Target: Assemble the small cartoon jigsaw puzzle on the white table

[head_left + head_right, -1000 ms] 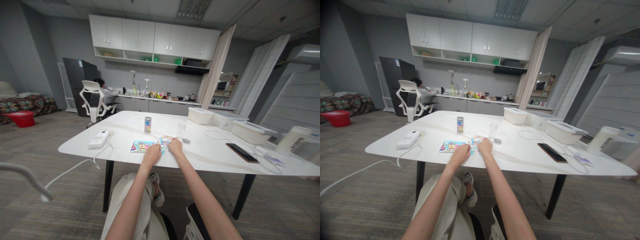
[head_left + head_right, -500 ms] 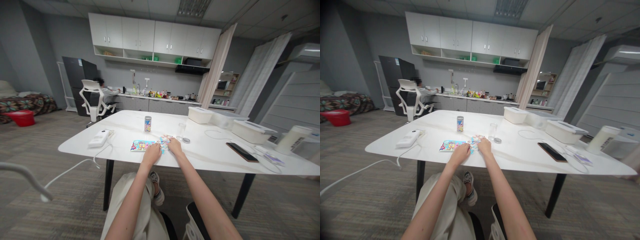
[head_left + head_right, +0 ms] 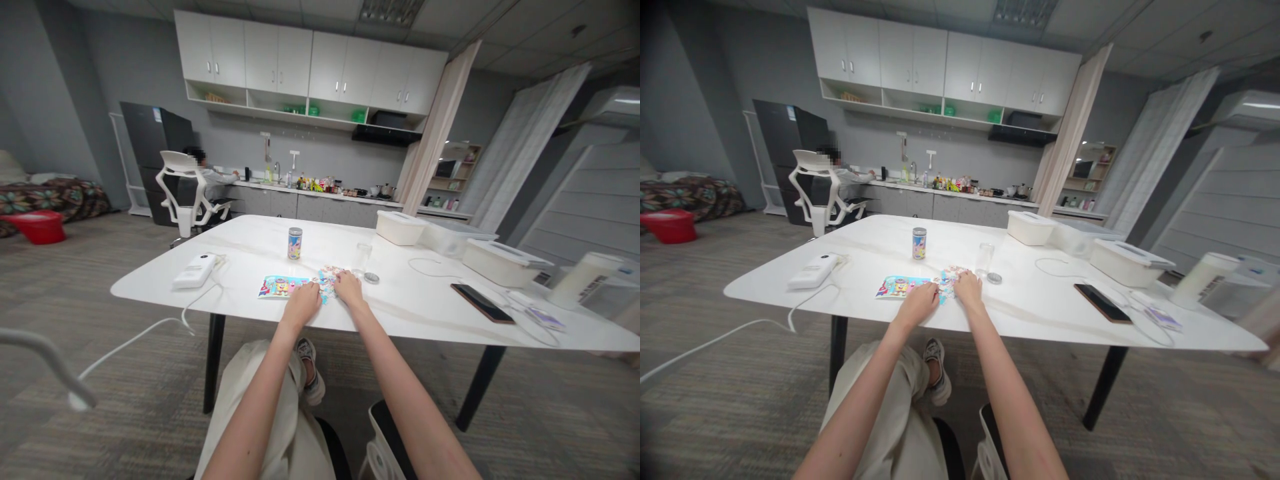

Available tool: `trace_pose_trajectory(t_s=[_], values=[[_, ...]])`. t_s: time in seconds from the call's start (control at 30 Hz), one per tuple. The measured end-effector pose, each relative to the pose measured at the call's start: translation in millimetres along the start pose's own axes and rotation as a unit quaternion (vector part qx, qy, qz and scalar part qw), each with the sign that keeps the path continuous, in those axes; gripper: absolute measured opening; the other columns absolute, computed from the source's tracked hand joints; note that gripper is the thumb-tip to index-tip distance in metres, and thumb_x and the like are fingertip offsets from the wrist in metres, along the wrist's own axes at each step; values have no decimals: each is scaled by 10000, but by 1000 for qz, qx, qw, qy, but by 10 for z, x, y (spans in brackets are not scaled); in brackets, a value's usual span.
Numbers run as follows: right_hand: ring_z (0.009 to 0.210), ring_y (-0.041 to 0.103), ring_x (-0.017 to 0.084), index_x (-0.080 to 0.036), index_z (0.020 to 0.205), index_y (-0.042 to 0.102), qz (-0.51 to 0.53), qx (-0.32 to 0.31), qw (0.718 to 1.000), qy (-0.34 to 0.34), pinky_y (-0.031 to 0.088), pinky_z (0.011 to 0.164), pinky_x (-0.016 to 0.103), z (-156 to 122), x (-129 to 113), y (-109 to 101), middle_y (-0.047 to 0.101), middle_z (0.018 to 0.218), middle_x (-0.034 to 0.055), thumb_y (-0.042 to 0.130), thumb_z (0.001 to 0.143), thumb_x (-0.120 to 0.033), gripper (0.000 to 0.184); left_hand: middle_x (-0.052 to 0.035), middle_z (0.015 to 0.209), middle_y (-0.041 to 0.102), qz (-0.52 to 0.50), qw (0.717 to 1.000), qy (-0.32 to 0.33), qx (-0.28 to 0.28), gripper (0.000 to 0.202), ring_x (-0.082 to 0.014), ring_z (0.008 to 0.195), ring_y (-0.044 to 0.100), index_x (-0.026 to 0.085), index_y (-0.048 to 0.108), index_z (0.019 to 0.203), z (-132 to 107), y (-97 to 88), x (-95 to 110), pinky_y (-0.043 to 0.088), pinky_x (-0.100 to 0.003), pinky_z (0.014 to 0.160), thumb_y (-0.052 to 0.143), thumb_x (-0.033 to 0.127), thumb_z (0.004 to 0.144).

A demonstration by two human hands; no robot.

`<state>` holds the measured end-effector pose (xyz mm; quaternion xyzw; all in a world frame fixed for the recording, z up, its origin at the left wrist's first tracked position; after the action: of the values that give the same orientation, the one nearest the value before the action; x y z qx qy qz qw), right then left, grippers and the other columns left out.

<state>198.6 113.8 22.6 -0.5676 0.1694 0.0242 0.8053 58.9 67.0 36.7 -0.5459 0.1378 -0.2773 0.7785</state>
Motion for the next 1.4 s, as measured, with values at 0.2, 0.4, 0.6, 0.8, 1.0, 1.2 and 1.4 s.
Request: trace_pose_trajectory(t_s=[0.2, 0.4, 0.6, 0.8, 1.0, 1.2, 1.4], values=[[1149, 552, 230, -139, 1091, 661, 0, 6, 1000, 2, 366, 977, 338, 30, 35, -3, 620, 1225, 128, 422, 907, -206, 310, -121, 1112, 642, -24, 1000, 2, 9, 209, -226, 1076, 590, 149, 560, 1059, 6, -12, -8, 419, -341, 932, 402, 134, 923], [1114, 572, 221, -152, 1038, 666, 7, 18, 1000, 11, 386, 929, 320, 16, 47, -31, 641, 1177, 127, 391, 939, -211, 298, -133, 1194, 615, -7, 996, -37, 76, 238, -238, 1110, 565, 130, 558, 1105, -13, -123, -103, 390, -361, 978, 441, 181, 904], [1094, 580, 219, -151, 1039, 670, 20, 20, 1000, 10, 385, 919, 318, 3, 17, -57, 646, 1167, 123, 410, 926, -170, 285, -172, 976, 678, 52, 975, -178, 120, 366, -295, 987, 608, 92, 627, 989, -148, -272, -300, 314, -476, 1030, 383, 358, 934], [1094, 581, 202, -179, 968, 719, 38, 20, 999, -5, 371, 933, 296, -36, -22, -125, 658, 1164, 93, 427, 895, -128, 306, -216, 1121, 644, 71, 973, -177, 131, 381, -318, 1153, 541, 52, 622, 1042, -146, -280, -307, 280, -463, 1081, 399, 330, 909], [1074, 589, 225, -151, 972, 723, 35, 32, 999, 8, 394, 905, 306, -88, 21, -192, 662, 1145, 121, 478, 851, -141, 273, -150, 1003, 668, 37, 996, -67, 50, 279, -260, 1011, 611, 92, 608, 1027, -22, -126, -121, 408, -379, 962, 400, 244, 921], [1075, 592, 233, -175, 1023, 718, 14, 17, 1000, 23, 412, 893, 321, -55, 88, -126, 660, 1148, 116, 490, 899, -227, 264, -111, 1066, 669, 5, 1000, -17, 6, 243, -213, 999, 633, 138, 594, 1053, -19, -88, 7, 447, -310, 867, 379, 196, 954], [1104, 577, 224, -228, 1040, 723, 17, 11, 1000, 15, 407, 907, 319, -12, 79, -106, 650, 1187, 86, 474, 938, -263, 272, -116, 1049, 672, -1, 999, 17, -28, 256, -205, 965, 643, 144, 595, 1038, -16, -40, 75, 454, -304, 851, 348, 177, 977]])
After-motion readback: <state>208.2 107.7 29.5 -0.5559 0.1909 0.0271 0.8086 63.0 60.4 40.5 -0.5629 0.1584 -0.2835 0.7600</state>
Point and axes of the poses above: each hand's wrist, its own z-axis towards the middle knuckle, its own y-axis out of the palm, x = y × z, the point moved 10 cm from there along z, towards the middle knuckle
